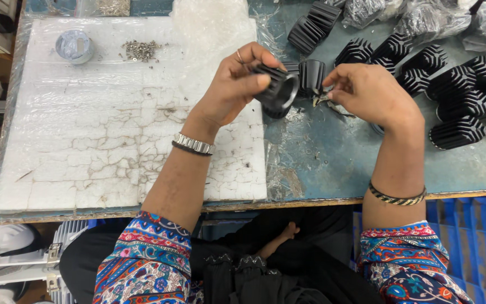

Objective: The person applies liquid from a white bottle into black finned heat sinks, then presses silver metal cups into the center of the components one at a time by hand.

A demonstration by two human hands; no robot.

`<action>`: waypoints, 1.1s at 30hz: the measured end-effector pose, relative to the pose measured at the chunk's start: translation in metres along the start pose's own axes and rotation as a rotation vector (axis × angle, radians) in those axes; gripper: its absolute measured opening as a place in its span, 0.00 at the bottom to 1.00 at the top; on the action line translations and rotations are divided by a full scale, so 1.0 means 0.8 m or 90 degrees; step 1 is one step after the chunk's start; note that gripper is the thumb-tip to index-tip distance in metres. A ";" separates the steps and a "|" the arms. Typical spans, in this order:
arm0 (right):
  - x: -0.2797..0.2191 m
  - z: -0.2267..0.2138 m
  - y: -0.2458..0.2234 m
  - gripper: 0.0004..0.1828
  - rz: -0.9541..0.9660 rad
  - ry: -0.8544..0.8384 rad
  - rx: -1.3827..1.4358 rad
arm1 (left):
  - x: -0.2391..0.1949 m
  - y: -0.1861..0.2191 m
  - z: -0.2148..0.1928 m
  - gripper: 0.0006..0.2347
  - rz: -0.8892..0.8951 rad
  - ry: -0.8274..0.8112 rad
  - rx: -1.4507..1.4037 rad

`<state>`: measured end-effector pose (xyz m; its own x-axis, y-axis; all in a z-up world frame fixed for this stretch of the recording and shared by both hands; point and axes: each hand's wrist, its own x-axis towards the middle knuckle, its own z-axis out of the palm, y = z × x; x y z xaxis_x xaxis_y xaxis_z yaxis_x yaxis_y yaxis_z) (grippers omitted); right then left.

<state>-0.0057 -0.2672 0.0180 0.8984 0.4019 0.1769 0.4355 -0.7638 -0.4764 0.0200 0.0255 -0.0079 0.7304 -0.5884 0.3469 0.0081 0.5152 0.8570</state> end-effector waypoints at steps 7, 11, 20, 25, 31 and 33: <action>0.001 -0.006 -0.011 0.10 0.010 0.062 0.384 | -0.002 0.004 0.037 0.27 0.049 0.023 0.258; 0.008 0.003 -0.017 0.14 0.064 -0.014 0.668 | -0.001 -0.004 0.049 0.24 0.139 0.048 0.362; 0.012 0.015 -0.014 0.14 0.017 0.017 0.683 | 0.001 -0.008 0.050 0.30 0.147 0.084 0.585; 0.013 0.017 -0.019 0.13 0.002 0.036 0.618 | 0.003 -0.006 0.055 0.33 0.183 0.080 0.712; 0.014 0.020 -0.037 0.13 0.024 0.080 0.487 | 0.002 -0.005 0.059 0.32 0.149 0.086 0.737; 0.015 0.023 -0.044 0.12 0.032 0.116 0.399 | 0.000 -0.007 0.062 0.31 0.177 0.085 0.774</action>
<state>-0.0116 -0.2260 0.0211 0.9359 0.2399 0.2579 0.3268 -0.3182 -0.8899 -0.0138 -0.0082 0.0064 0.6708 -0.4476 0.5914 -0.7391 -0.3374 0.5830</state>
